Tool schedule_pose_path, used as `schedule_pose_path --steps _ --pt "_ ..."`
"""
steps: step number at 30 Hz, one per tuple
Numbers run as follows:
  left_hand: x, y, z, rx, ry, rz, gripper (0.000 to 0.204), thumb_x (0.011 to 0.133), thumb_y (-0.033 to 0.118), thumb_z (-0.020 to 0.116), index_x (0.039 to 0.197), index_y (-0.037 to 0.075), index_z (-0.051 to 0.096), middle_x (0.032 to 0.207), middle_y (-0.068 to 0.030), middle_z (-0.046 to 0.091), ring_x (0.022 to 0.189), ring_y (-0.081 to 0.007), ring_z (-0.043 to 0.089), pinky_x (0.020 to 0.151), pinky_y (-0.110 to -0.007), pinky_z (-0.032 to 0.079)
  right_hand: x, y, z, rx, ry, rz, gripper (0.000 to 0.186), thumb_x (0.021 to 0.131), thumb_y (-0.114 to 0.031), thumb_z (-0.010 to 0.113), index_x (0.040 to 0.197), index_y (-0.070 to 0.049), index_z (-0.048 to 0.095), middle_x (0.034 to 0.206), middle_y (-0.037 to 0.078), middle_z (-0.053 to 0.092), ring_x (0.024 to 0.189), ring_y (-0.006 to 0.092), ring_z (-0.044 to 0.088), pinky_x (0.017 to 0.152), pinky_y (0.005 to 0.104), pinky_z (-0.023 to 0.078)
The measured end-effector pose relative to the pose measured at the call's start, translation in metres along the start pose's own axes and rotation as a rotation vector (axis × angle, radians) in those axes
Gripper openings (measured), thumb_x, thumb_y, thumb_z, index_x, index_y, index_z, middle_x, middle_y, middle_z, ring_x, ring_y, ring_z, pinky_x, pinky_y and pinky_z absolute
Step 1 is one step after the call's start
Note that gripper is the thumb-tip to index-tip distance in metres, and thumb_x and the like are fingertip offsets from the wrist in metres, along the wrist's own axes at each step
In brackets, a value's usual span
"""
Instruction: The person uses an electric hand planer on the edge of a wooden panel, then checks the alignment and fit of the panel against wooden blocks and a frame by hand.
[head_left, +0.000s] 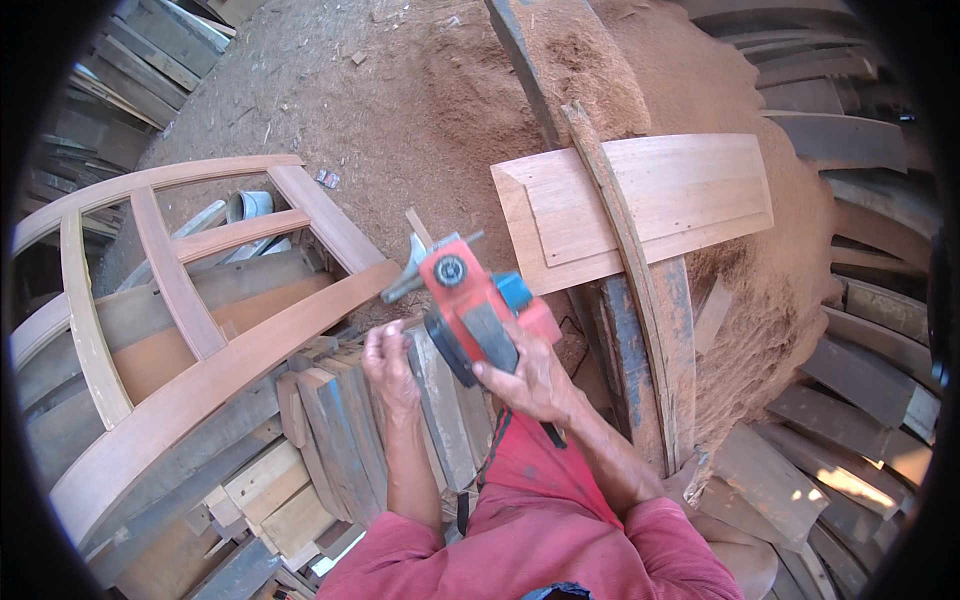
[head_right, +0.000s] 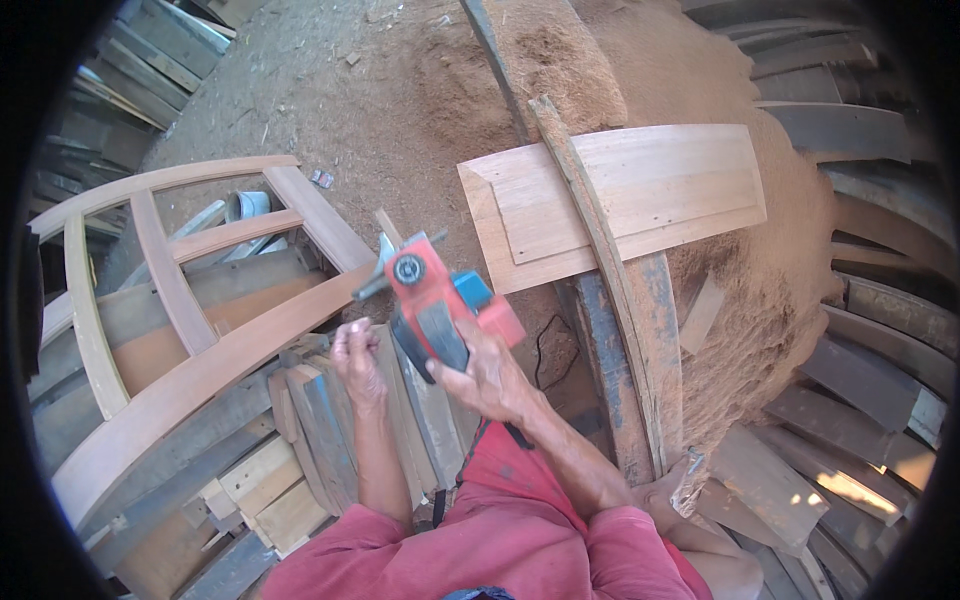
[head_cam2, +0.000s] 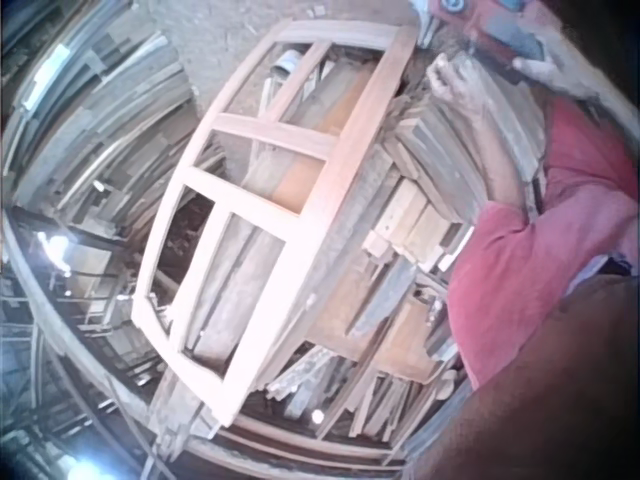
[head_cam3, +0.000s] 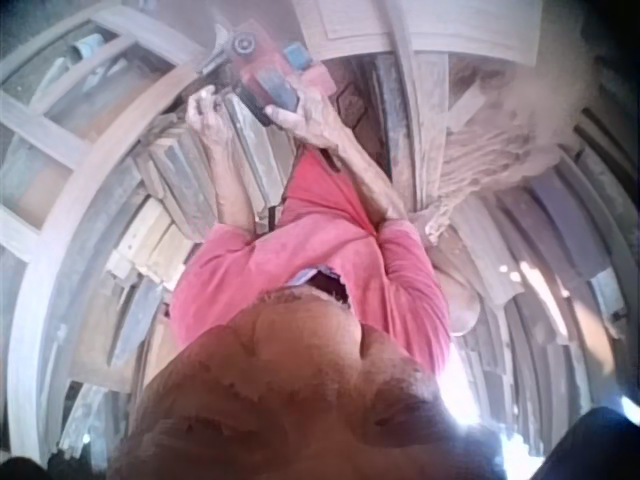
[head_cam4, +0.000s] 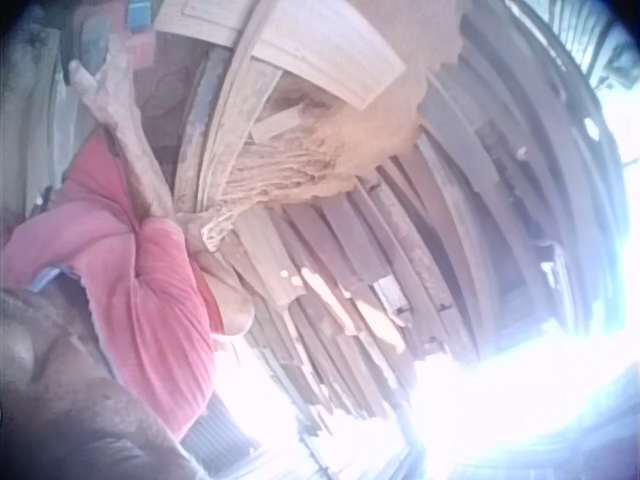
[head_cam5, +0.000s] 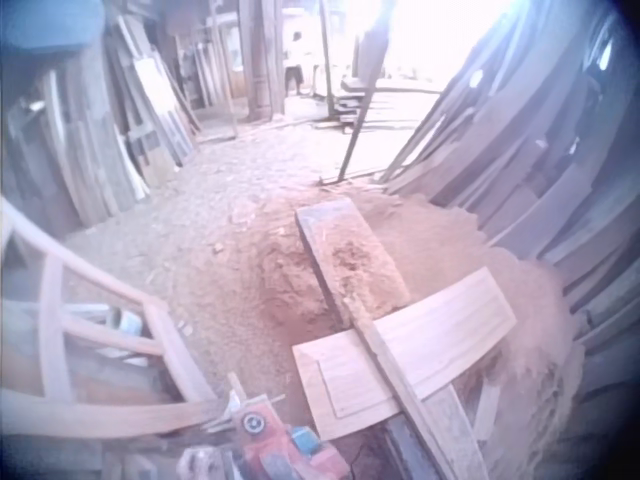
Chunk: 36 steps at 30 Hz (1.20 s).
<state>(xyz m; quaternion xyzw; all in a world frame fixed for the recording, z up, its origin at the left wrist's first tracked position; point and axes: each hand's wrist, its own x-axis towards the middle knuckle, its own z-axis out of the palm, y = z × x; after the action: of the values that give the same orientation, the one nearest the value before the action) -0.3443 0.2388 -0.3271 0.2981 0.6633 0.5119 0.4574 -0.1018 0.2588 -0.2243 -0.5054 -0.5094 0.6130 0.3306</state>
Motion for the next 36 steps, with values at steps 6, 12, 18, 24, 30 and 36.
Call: schedule_pose_path --steps 6,12,18,24,30,36 --pt "0.027 -0.024 0.018 -0.151 0.192 -0.053 0.04 0.105 0.04 0.05 0.119 0.005 0.063 0.095 -0.0035 0.062 0.083 -0.0103 0.055 0.074 -0.027 0.045 -0.059 -0.01 -0.026 0.03 0.114 0.058 0.049 0.086 -0.02 0.072 0.128 0.003 0.06 0.104 0.013 0.071 0.096 0.0275 0.068 0.088 0.0391 0.053" --pt "0.049 -0.051 0.113 -0.111 -0.139 -0.114 0.042 0.104 0.042 0.055 0.122 0.005 0.062 0.101 -0.0064 0.066 0.083 -0.0118 0.06 0.073 -0.026 0.05 -0.128 -0.033 -0.113 0.292 0.551 0.145 0.033 0.088 -0.018 0.071 0.114 0.001 0.062 0.084 0.005 0.06 0.059 0.007 0.054 0.056 0.025 0.05" --pt "0.04 -0.061 0.176 -0.217 -0.422 -0.311 0.041 0.103 0.037 0.061 0.126 0.004 0.058 0.101 -0.0061 0.068 0.082 -0.0129 0.064 0.072 -0.029 0.054 -0.187 0.0 -0.213 0.308 0.969 -0.146 0.032 0.096 -0.013 0.065 0.123 0.002 0.056 0.078 0.001 0.055 0.058 0.0082 0.051 0.053 0.0246 0.044" --pt "0.044 -0.085 0.187 -0.052 -0.437 -0.303 0.038 0.101 0.038 0.062 0.122 0.006 0.059 0.101 -0.0058 0.069 0.084 -0.016 0.066 0.069 -0.034 0.055 -0.252 0.073 -0.316 0.31 1.242 -0.098 0.022 0.097 -0.013 0.066 0.115 -0.001 0.061 0.073 -0.003 0.054 0.057 0.0065 0.05 0.052 0.0232 0.042" --pt "0.056 -0.09 0.183 0.159 -0.388 -0.296 0.029 0.102 0.038 0.059 0.118 0.014 0.062 0.095 -0.0023 0.068 0.078 -0.0191 0.063 0.06 -0.041 0.049 -0.302 0.164 -0.396 -0.043 1.418 0.108 0.018 0.092 -0.02 0.072 0.095 -0.004 0.065 0.074 0.0 0.063 0.058 0.0074 0.055 0.049 0.0248 0.041" --pt "0.044 -0.056 0.186 0.385 -0.328 -0.333 0.03 0.104 0.046 0.053 0.112 0.019 0.063 0.084 0.0024 0.062 0.066 -0.0108 0.057 0.054 -0.028 0.048 -0.306 0.258 -0.425 -0.17 1.376 0.425 0.034 0.084 -0.029 0.076 0.1 -0.002 0.063 0.069 0.004 0.065 0.056 0.0126 0.059 0.05 0.0302 0.047"
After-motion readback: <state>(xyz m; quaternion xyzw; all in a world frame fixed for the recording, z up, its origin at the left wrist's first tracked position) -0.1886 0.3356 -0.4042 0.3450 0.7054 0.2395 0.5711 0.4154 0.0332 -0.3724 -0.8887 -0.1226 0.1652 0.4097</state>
